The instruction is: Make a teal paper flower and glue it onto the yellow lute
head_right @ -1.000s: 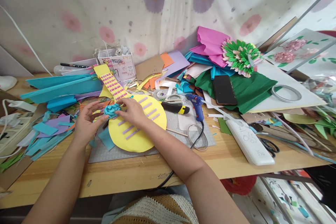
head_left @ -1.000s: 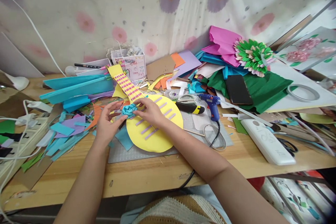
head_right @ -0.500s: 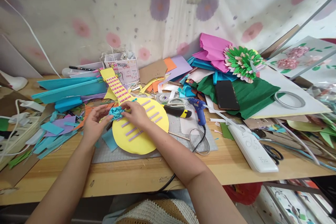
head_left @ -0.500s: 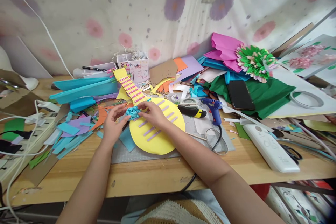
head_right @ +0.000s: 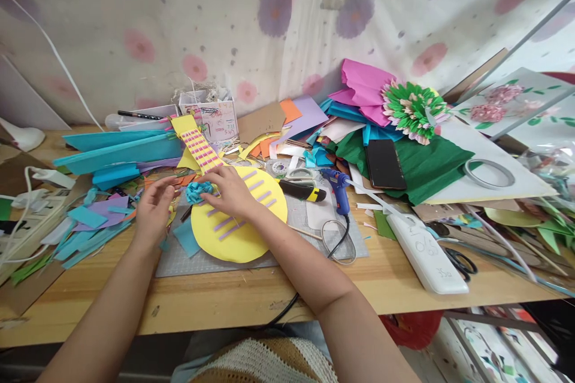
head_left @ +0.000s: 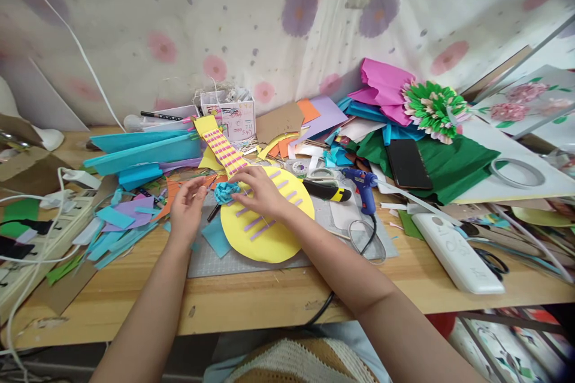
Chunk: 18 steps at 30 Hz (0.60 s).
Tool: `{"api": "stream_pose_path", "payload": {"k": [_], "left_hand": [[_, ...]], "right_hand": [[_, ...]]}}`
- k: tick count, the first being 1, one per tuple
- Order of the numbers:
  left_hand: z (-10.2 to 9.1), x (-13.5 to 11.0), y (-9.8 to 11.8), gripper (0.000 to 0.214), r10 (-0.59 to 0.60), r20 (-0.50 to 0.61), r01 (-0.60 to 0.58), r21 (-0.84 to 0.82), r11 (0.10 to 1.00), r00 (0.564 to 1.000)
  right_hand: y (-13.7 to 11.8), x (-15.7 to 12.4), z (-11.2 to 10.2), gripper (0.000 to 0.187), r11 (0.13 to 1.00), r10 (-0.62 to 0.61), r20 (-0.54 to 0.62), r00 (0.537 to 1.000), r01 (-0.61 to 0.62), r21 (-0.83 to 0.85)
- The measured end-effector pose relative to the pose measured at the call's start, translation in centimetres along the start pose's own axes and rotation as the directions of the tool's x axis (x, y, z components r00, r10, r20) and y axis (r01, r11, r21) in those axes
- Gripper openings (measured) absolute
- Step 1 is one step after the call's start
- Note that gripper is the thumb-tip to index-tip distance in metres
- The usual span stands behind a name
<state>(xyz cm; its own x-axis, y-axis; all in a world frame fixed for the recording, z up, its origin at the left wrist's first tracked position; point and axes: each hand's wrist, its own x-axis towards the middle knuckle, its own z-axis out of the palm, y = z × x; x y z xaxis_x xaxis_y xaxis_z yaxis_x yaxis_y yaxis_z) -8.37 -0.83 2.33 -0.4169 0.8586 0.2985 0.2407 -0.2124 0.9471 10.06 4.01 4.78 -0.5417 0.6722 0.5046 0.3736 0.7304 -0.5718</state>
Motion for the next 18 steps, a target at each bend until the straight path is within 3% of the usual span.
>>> {"api": "stream_pose_path", "payload": {"k": [6, 13, 18], "left_hand": [[-0.1, -0.1, 0.4, 0.043, -0.071, -0.051, 0.069, -0.041, 0.997, 0.996], [-0.4, 0.2, 0.3, 0.050, -0.174, -0.017, 0.173, -0.071, 0.982, 0.985], [-0.4, 0.3, 0.4, 0.050, -0.232, -0.001, 0.232, -0.006, 0.973, 0.973]], "right_hand": [[-0.3, 1.2, -0.8, 0.020, 0.962, -0.146, 0.137, 0.980, 0.173, -0.210], [-0.1, 2.3, -0.9, 0.025, 0.914, -0.257, 0.224, 0.940, 0.312, -0.260], [0.2, 2.4, -0.6, 0.028, 0.897, -0.283, 0.237, 0.929, 0.344, -0.277]]}}
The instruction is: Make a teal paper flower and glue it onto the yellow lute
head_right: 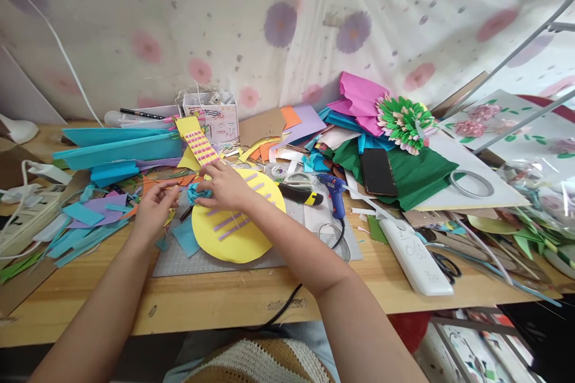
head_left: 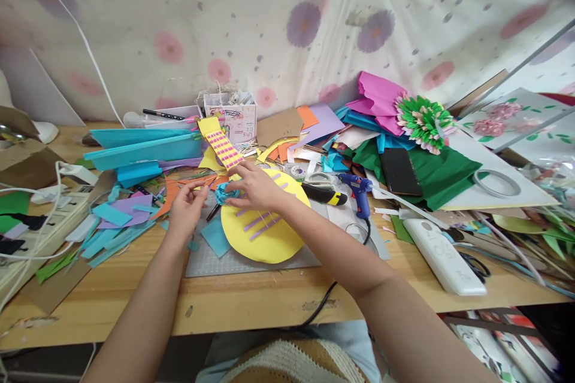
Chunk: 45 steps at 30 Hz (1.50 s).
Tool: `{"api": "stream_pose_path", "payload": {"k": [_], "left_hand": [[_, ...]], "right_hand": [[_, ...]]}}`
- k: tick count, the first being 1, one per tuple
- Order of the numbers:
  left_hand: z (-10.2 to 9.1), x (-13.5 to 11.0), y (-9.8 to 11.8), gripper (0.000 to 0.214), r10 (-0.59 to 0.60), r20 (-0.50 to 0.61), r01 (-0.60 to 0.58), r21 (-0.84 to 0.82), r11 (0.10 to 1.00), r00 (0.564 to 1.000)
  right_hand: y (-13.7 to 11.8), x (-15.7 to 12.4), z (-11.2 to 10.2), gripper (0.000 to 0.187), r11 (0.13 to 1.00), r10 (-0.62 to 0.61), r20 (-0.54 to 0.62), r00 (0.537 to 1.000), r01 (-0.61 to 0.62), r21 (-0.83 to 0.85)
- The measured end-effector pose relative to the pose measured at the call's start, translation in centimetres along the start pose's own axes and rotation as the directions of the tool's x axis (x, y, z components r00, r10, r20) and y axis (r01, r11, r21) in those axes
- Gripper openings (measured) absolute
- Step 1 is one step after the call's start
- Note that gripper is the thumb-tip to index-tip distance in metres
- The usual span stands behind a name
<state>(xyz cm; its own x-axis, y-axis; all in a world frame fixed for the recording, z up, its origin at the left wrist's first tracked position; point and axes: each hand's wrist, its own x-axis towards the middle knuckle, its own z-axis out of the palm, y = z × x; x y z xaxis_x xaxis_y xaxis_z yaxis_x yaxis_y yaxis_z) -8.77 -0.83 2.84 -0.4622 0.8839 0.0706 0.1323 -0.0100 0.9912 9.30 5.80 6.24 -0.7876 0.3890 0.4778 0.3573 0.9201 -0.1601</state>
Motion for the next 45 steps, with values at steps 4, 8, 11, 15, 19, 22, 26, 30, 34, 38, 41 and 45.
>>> {"api": "stream_pose_path", "payload": {"k": [4, 8, 11, 15, 19, 22, 26, 30, 34, 38, 41, 45], "left_hand": [[0.2, -0.2, 0.1, 0.043, 0.033, 0.026, -0.034, 0.007, 0.999, 0.999], [0.3, 0.0, -0.1, 0.037, 0.046, 0.023, -0.047, 0.023, 0.999, 0.999], [0.3, 0.1, -0.4, 0.036, 0.047, 0.010, -0.047, 0.029, 0.998, 0.999], [0.1, -0.3, -0.1, 0.033, 0.140, -0.026, -0.137, 0.114, 0.984, 0.990], [-0.6, -0.4, 1.9, 0.019, 0.453, 0.050, -0.430, 0.419, 0.800, 0.890], [-1.0, 0.7, 4.2, 0.018, 0.480, 0.346, -0.591, 0.506, 0.628, 0.806], [-0.4, 2.2, 6.6, 0.031, 0.340, 0.575, -0.662, 0.565, 0.492, 0.744], [0.8, 2.5, 7.3, 0.038, 0.244, 0.670, -0.697, 0.571, 0.433, 0.701], [1.3, 2.4, 7.1, 0.043, 0.180, 0.705, -0.708, 0.590, 0.388, 0.686], [1.5, 2.3, 7.3, 0.042, 0.149, 0.714, -0.717, 0.622, 0.315, 0.684], [1.7, 2.3, 7.5, 0.039, 0.146, 0.718, -0.729, 0.646, 0.227, 0.681], [1.9, 2.4, 7.3, 0.036, 0.147, 0.734, -0.749, 0.645, 0.154, 0.663]], "right_hand": [[0.0, -0.4, 0.4, 0.030, 1.000, 0.003, -0.020, 1.000, -0.003, 0.004], [-0.1, -0.6, 0.6, 0.030, 1.000, 0.010, -0.018, 1.000, -0.010, 0.008], [-0.1, -0.6, 0.5, 0.029, 1.000, 0.013, -0.010, 1.000, -0.013, 0.022], [0.0, -0.8, 0.3, 0.029, 0.997, 0.031, -0.022, 0.999, -0.029, 0.068], [0.1, -1.5, -0.1, 0.031, 0.989, 0.069, -0.052, 0.996, -0.061, 0.138], [0.3, -2.4, -0.5, 0.028, 0.974, 0.123, -0.100, 0.987, -0.101, 0.202], [0.6, -3.9, -0.6, 0.023, 0.939, 0.236, -0.167, 0.957, -0.181, 0.292], [0.6, -5.0, -0.6, 0.020, 0.877, 0.383, -0.189, 0.904, -0.292, 0.382], [0.7, -5.3, -0.4, 0.019, 0.839, 0.437, -0.182, 0.881, -0.326, 0.436], [0.7, -5.3, -0.3, 0.018, 0.830, 0.444, -0.198, 0.874, -0.318, 0.457], [0.7, -5.3, -0.2, 0.018, 0.826, 0.446, -0.201, 0.872, -0.315, 0.467], [0.7, -5.3, -0.2, 0.018, 0.811, 0.466, -0.189, 0.864, -0.332, 0.482]]}}
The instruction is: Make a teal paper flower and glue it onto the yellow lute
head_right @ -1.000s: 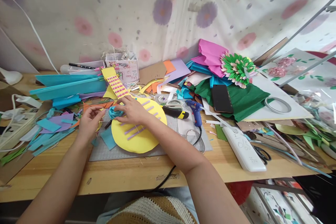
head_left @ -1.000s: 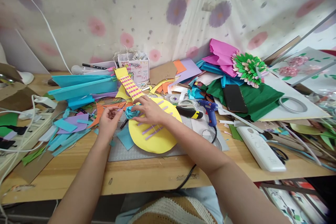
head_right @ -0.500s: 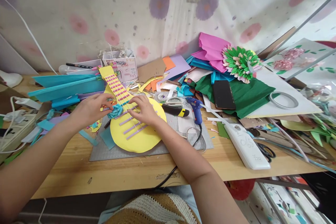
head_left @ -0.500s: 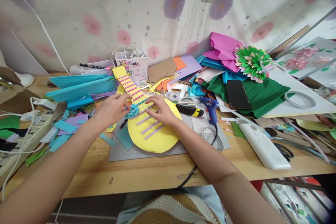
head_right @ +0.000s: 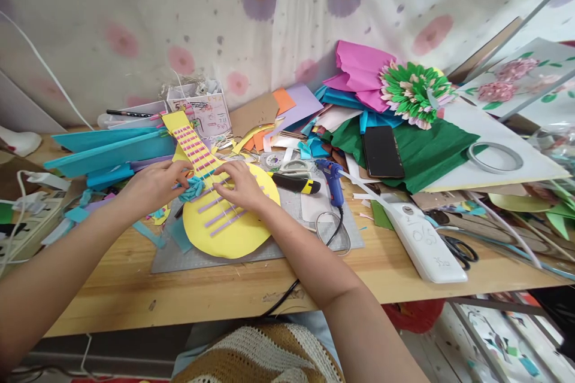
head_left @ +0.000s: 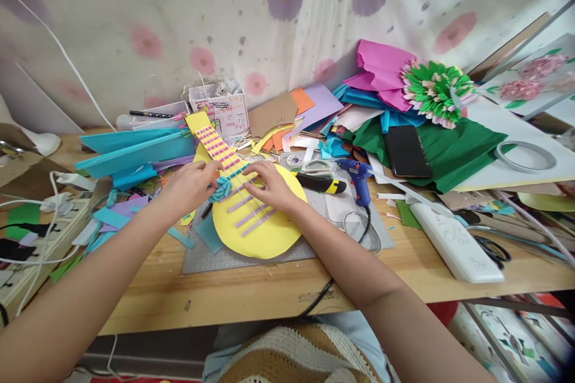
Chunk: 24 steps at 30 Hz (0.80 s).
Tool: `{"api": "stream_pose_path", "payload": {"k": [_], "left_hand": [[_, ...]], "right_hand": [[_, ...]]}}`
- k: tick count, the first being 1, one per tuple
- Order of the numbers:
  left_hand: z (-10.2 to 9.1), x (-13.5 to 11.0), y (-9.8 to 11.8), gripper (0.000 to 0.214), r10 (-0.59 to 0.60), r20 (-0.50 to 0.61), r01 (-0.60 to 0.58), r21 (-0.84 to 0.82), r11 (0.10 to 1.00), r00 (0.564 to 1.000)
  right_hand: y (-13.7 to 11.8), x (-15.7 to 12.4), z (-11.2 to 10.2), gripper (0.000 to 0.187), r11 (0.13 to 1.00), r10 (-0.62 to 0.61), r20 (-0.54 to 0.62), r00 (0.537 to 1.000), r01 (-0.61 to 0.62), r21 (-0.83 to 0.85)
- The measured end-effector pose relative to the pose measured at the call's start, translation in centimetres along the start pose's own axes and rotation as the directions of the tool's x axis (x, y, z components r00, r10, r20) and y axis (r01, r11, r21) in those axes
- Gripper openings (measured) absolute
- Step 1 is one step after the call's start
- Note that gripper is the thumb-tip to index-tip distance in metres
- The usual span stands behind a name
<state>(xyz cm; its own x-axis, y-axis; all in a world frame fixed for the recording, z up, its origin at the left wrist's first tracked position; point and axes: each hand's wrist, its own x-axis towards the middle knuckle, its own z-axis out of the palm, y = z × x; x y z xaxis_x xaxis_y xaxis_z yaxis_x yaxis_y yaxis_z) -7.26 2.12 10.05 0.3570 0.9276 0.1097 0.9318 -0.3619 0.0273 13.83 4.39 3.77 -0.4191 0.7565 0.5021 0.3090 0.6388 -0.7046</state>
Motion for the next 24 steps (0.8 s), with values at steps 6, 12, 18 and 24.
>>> {"api": "stream_pose_path", "payload": {"k": [6, 12, 18, 24], "left_hand": [[0.09, 0.31, 0.11, 0.031, 0.018, 0.020, -0.020, 0.108, 0.994, 1.000], [0.03, 0.59, 0.11, 0.032, 0.007, 0.022, -0.006, -0.038, 0.999, 1.000], [-0.07, 0.76, 0.42, 0.030, -0.016, 0.012, 0.016, 0.011, 1.000, 1.000], [-0.12, 0.81, 0.50, 0.027, 0.006, 0.033, -0.007, 0.043, 0.999, 0.999]], "right_hand": [[0.04, 0.06, 0.06, 0.019, 1.000, 0.011, -0.003, 1.000, -0.011, 0.014], [0.04, 0.02, 0.09, 0.016, 1.000, 0.019, 0.002, 1.000, -0.019, 0.013], [-0.05, -0.02, 0.03, 0.016, 1.000, 0.014, 0.000, 1.000, -0.014, 0.021], [-0.01, 0.01, 0.05, 0.016, 1.000, 0.004, -0.002, 1.000, -0.004, 0.016]]}}
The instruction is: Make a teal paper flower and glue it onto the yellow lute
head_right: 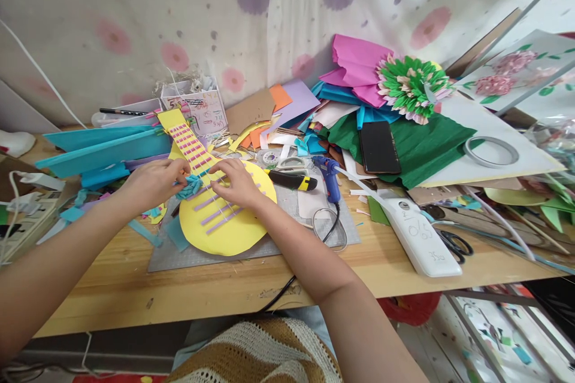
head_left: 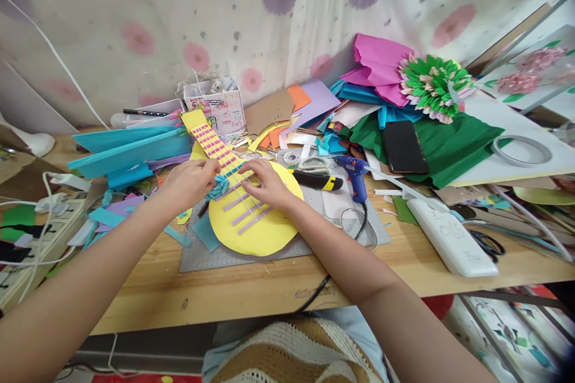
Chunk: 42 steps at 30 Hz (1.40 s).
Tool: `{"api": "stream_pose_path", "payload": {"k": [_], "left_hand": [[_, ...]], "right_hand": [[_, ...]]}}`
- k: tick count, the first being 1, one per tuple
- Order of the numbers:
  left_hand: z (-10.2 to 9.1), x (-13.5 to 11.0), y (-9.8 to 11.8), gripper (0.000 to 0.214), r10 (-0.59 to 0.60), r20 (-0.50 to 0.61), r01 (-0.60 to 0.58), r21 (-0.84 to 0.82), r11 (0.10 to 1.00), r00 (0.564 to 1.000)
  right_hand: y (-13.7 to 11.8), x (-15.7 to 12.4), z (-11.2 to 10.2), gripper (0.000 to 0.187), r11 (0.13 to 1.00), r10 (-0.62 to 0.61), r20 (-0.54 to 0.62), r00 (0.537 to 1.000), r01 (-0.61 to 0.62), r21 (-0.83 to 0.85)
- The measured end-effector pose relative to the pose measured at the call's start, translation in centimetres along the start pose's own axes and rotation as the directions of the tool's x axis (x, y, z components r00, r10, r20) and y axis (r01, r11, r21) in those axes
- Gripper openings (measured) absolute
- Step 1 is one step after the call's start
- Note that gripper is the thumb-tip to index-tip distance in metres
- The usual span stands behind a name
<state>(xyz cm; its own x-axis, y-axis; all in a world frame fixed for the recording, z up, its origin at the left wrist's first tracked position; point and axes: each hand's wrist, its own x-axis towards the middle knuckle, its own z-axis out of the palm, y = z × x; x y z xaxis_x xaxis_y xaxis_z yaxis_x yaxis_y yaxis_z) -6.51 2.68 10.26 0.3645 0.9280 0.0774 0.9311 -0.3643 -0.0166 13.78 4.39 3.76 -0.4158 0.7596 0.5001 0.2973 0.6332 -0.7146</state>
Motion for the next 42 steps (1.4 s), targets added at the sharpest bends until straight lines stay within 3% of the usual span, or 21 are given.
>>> {"api": "stream_pose_path", "payload": {"k": [8, 19, 34, 42], "left_hand": [[0.7, 0.0, -0.2, 0.024, -0.011, -0.009, 0.011, 0.052, 0.999, 1.000], [-0.2, -0.6, -0.2, 0.027, 0.030, -0.015, -0.031, -0.065, 0.997, 0.999], [-0.4, -0.4, 0.1, 0.029, 0.006, 0.094, -0.012, 0.067, 0.998, 0.996], [-0.6, -0.4, 0.7, 0.030, -0.025, 0.120, 0.019, 0.049, 0.999, 0.992]], "right_hand": [[0.1, 0.1, 0.1, 0.020, 1.000, -0.001, -0.004, 1.000, 0.001, -0.011], [0.4, 0.1, 0.2, 0.024, 1.000, -0.004, -0.014, 1.000, 0.004, 0.018], [-0.1, 0.1, 0.0, 0.026, 0.999, 0.016, -0.006, 1.000, -0.016, 0.042], [-0.2, 0.0, 0.0, 0.029, 0.999, 0.033, 0.004, 0.999, -0.033, 0.037]]}}
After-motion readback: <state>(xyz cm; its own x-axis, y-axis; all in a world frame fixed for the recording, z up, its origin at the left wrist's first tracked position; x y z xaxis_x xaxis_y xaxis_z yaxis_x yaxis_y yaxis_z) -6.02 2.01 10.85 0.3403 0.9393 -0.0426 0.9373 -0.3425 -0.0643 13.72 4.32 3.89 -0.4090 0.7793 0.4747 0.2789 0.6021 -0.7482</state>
